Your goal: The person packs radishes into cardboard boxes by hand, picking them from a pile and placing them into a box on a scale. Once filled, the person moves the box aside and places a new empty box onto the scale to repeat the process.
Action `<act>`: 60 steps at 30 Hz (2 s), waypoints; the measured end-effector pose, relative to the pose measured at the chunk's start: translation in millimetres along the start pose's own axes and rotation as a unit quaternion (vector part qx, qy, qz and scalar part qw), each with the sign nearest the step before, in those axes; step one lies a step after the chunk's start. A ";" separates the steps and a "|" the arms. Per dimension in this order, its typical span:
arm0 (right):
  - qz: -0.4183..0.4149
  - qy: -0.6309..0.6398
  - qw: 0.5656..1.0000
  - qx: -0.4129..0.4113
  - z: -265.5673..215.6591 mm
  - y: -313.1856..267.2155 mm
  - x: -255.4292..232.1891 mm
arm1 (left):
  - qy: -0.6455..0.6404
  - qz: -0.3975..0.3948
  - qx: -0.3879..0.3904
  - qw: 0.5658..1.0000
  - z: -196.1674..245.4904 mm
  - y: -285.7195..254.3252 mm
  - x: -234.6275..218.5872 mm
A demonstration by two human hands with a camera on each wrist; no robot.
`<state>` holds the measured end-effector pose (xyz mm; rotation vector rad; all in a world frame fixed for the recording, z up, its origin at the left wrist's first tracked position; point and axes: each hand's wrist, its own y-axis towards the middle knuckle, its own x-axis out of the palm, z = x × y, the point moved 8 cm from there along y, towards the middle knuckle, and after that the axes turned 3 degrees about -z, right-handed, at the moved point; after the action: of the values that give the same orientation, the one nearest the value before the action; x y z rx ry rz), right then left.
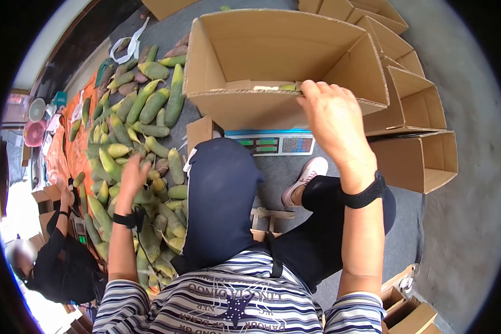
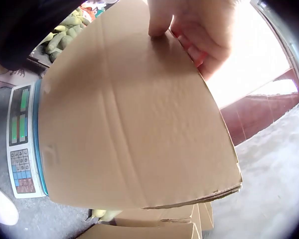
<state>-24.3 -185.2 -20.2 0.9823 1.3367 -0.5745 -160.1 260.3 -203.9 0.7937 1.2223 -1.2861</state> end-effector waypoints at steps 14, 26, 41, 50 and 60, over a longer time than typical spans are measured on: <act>-0.009 -0.012 1.000 0.002 -3.9 0.5 3.0 | 0.314 -0.121 -0.024 0.941 -75.8 -83.7 96.4; 0.032 0.004 0.999 0.002 3.0 -3.3 1.0 | 0.393 -0.160 0.064 0.903 -106.4 -67.2 120.9; 0.051 0.013 0.998 0.029 8.1 -12.3 7.6 | -0.385 0.220 -0.074 0.893 43.0 -98.5 -165.2; 0.044 -0.010 0.999 0.028 7.5 -15.5 11.0 | -0.637 0.295 0.217 0.678 161.1 -44.9 -290.2; 0.049 0.009 0.998 0.027 7.2 -17.2 6.1 | -0.532 -0.096 0.113 0.834 364.2 124.3 -134.1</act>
<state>-33.6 -198.8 -30.9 1.0925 1.2864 -0.5314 57.5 -27.5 -14.4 0.0097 0.2359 -1.6942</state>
